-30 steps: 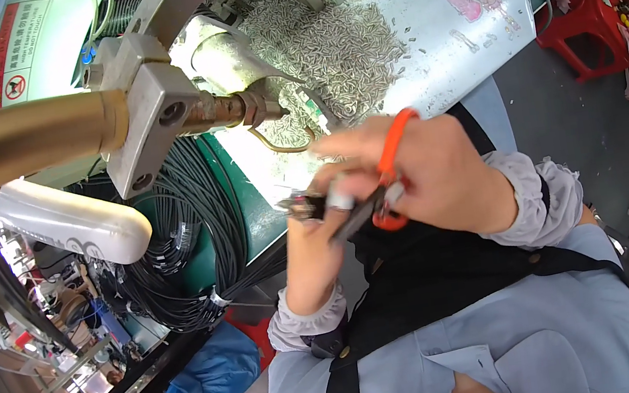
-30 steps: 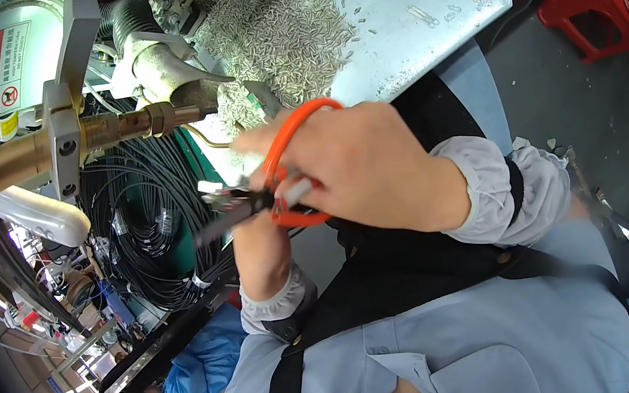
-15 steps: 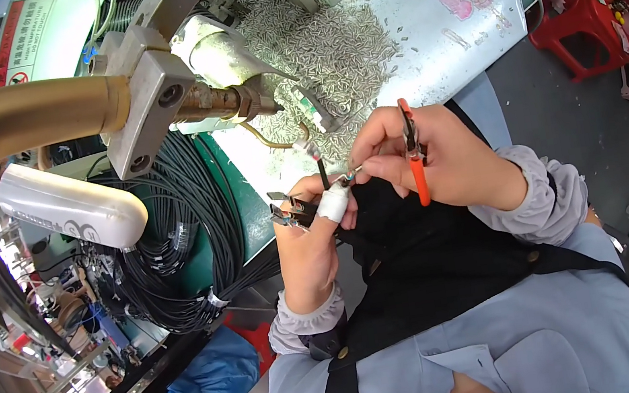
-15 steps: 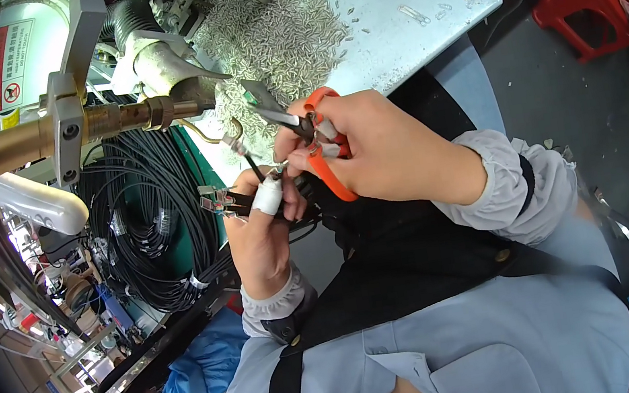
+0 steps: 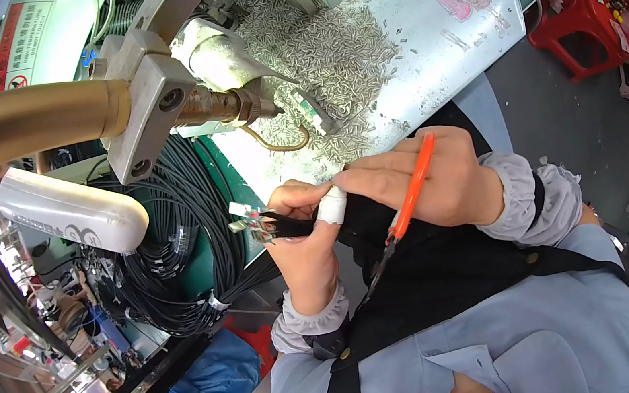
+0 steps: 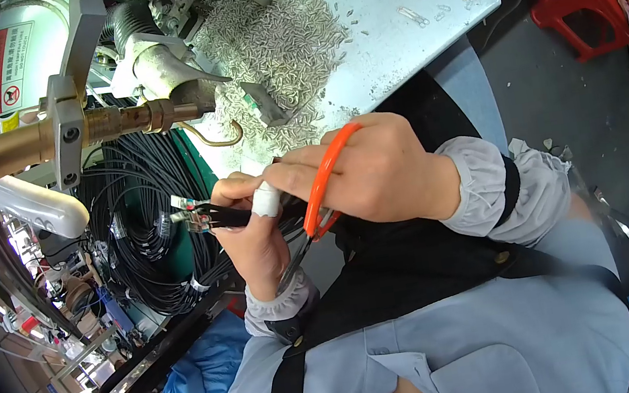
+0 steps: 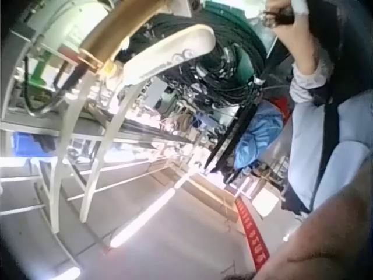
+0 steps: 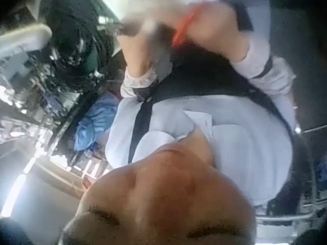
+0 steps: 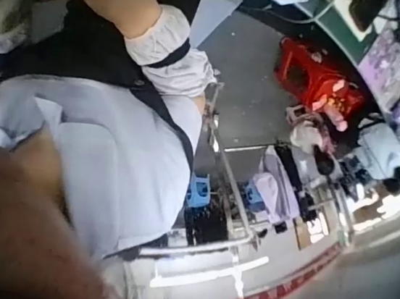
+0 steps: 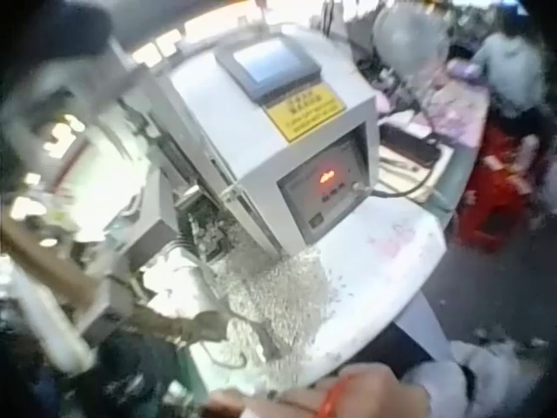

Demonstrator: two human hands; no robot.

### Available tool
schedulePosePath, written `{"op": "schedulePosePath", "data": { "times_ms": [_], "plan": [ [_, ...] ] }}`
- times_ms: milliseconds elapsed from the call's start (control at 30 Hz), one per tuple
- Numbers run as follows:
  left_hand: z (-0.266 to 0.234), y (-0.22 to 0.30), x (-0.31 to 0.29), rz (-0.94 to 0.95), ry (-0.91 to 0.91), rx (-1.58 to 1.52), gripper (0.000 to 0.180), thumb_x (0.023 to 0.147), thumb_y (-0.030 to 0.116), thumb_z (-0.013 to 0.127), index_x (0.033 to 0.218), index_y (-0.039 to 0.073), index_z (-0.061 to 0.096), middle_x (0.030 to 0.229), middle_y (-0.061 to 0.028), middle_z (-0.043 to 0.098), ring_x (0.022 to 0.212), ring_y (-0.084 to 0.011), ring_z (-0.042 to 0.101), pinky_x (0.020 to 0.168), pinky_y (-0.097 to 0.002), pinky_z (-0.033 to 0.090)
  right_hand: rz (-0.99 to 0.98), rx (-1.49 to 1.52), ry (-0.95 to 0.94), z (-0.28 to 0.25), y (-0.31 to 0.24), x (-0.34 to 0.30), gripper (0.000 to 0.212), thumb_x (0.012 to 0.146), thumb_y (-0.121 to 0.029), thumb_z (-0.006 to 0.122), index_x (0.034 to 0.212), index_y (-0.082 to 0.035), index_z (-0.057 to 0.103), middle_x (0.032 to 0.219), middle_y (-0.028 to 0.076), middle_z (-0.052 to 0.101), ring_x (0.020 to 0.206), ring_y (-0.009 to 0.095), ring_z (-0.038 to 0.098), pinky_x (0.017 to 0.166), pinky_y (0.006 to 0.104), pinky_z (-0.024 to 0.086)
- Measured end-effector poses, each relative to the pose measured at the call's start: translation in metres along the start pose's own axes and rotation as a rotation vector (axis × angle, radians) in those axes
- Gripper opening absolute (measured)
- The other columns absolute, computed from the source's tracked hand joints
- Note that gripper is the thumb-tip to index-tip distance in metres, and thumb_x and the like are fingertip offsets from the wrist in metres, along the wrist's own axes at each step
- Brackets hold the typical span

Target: The person picks up a bundle of wires, cuts the plastic tie with shears, and then trims the ends of a smaller group of wires one by one.

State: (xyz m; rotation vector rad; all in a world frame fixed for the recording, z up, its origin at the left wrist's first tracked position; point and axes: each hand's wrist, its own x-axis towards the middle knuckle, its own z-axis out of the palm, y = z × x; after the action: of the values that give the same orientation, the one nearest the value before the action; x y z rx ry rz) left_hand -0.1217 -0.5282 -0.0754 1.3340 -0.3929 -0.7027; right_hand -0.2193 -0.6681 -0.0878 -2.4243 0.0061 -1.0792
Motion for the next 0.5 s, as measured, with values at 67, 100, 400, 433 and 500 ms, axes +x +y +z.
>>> {"op": "schedulePosePath", "data": {
  "times_ms": [67, 100, 400, 433, 500],
  "plan": [
    [0.001, -0.002, 0.001, 0.147, -0.046, 0.186, 0.019, 0.071, -0.011, 0.059, 0.088, -0.002, 0.054, 0.079, -0.0054, 0.052, 0.066, -0.0085, 0.049, 0.062, -0.0202, 0.041, -0.009, 0.024, 0.084, 0.006, 0.001, -0.003, 0.025, 0.067, -0.010, 0.063, 0.091, -0.007, 0.059, 0.071, 0.002, 0.060, 0.054, 0.013, 0.058, 0.043, 0.0227, 0.043],
    [0.002, -0.002, 0.001, 0.147, -0.046, 0.186, 0.019, 0.071, -0.011, 0.059, 0.088, -0.002, 0.054, 0.079, -0.0054, 0.052, 0.066, -0.0085, 0.049, 0.062, -0.0202, 0.041, 0.021, 0.049, 0.080, 0.008, 0.002, -0.005, 0.022, 0.069, -0.009, 0.063, 0.091, -0.007, 0.059, 0.071, 0.003, 0.060, 0.054, 0.014, 0.058, 0.043, 0.0227, 0.043],
    [0.007, -0.006, -0.005, 0.254, 0.041, 0.374, 0.024, 0.071, -0.012, 0.058, 0.093, -0.003, 0.055, 0.078, -0.0041, 0.052, 0.068, -0.0069, 0.051, 0.061, -0.0172, 0.039, 0.751, 0.838, -0.201, 0.005, -0.004, -0.003, 0.006, 0.083, -0.008, 0.055, 0.086, -0.002, 0.055, 0.072, 0.006, 0.060, 0.058, 0.013, 0.058, 0.052, 0.0224, 0.045],
    [0.002, -0.008, -0.005, 0.291, 0.012, 0.455, 0.024, 0.071, -0.011, 0.058, 0.093, -0.003, 0.055, 0.078, -0.0038, 0.053, 0.069, -0.0071, 0.051, 0.061, -0.0172, 0.040, 0.785, 0.803, -0.222, 0.005, -0.005, -0.004, 0.007, 0.084, -0.008, 0.053, 0.085, -0.001, 0.054, 0.073, 0.006, 0.060, 0.060, 0.012, 0.058, 0.055, 0.0225, 0.045],
    [0.000, -0.008, -0.006, 0.326, -0.018, 0.534, 0.024, 0.071, -0.011, 0.058, 0.094, -0.003, 0.055, 0.078, -0.0035, 0.053, 0.070, -0.0072, 0.052, 0.061, -0.0172, 0.040, 0.664, 0.637, -0.164, 0.006, -0.012, -0.006, 0.007, 0.085, -0.008, 0.053, 0.086, -0.001, 0.054, 0.074, 0.006, 0.060, 0.060, 0.011, 0.058, 0.056, 0.0227, 0.046]
  ]
}}
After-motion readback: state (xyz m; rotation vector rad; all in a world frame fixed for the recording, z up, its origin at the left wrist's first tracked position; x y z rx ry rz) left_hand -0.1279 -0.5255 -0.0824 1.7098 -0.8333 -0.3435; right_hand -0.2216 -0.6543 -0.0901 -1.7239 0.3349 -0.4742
